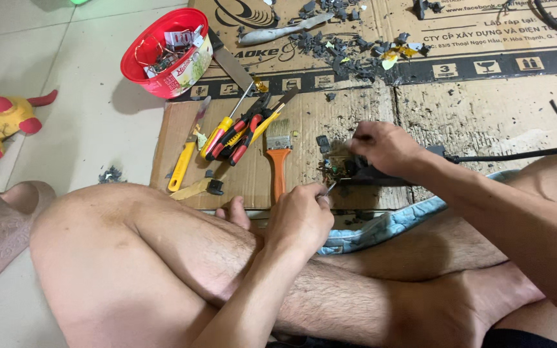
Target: The person sits on the floor and uses a screwdriver and pliers to remove and manipulate components from a small black electronic device. They scrape away material, extract a small part, and continue adjusting the device.
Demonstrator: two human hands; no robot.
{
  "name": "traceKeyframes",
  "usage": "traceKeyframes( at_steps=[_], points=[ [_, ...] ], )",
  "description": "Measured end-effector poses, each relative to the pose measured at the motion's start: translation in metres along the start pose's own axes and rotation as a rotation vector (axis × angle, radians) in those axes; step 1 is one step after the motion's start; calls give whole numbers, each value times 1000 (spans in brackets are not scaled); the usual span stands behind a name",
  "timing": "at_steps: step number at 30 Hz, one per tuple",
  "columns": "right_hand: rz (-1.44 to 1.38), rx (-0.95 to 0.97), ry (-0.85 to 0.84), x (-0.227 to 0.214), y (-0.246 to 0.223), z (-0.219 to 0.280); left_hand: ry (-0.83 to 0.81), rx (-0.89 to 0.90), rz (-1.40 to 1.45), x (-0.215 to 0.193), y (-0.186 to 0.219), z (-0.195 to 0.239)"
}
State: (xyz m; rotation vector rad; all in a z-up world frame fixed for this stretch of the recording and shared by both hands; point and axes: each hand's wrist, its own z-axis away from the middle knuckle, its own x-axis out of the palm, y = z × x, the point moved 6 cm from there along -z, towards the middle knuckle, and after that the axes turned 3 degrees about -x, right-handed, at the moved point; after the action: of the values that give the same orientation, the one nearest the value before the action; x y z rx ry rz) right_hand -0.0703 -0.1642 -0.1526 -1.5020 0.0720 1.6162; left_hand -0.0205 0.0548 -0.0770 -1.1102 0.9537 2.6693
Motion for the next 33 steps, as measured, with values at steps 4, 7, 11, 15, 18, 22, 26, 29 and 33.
traceKeyframes(
  at_steps=[4, 7, 11, 15, 18, 22, 26, 29, 33],
  points=[
    [-121, 83, -115, -25, -39, 34, 2, 13, 23, -4, 3, 7],
    [-298, 71, 12, -38, -44, 41, -15, 26, 11, -5, 7, 10],
    [-86, -15, -292, -39, -68, 57, -16, 18, 12, -3, 6, 7],
    [174, -65, -375, -35, -74, 57, -21, 25, 8, -2, 5, 7],
    [75, -85, -351, -26, -65, 50, -21, 41, 15, -1, 6, 6],
    [-3, -117, -338, -17, -53, 38, -3, 50, 25, -3, 5, 7],
    [-66, -33, -335, -26, -63, 50, -7, 45, 4, -2, 5, 5],
    [-113, -39, -302, -22, -47, 37, -11, 40, 7, -2, 4, 5],
    [-114, -87, -210, -13, -31, 25, -12, 50, -2, -3, 8, 7]
  ],
)
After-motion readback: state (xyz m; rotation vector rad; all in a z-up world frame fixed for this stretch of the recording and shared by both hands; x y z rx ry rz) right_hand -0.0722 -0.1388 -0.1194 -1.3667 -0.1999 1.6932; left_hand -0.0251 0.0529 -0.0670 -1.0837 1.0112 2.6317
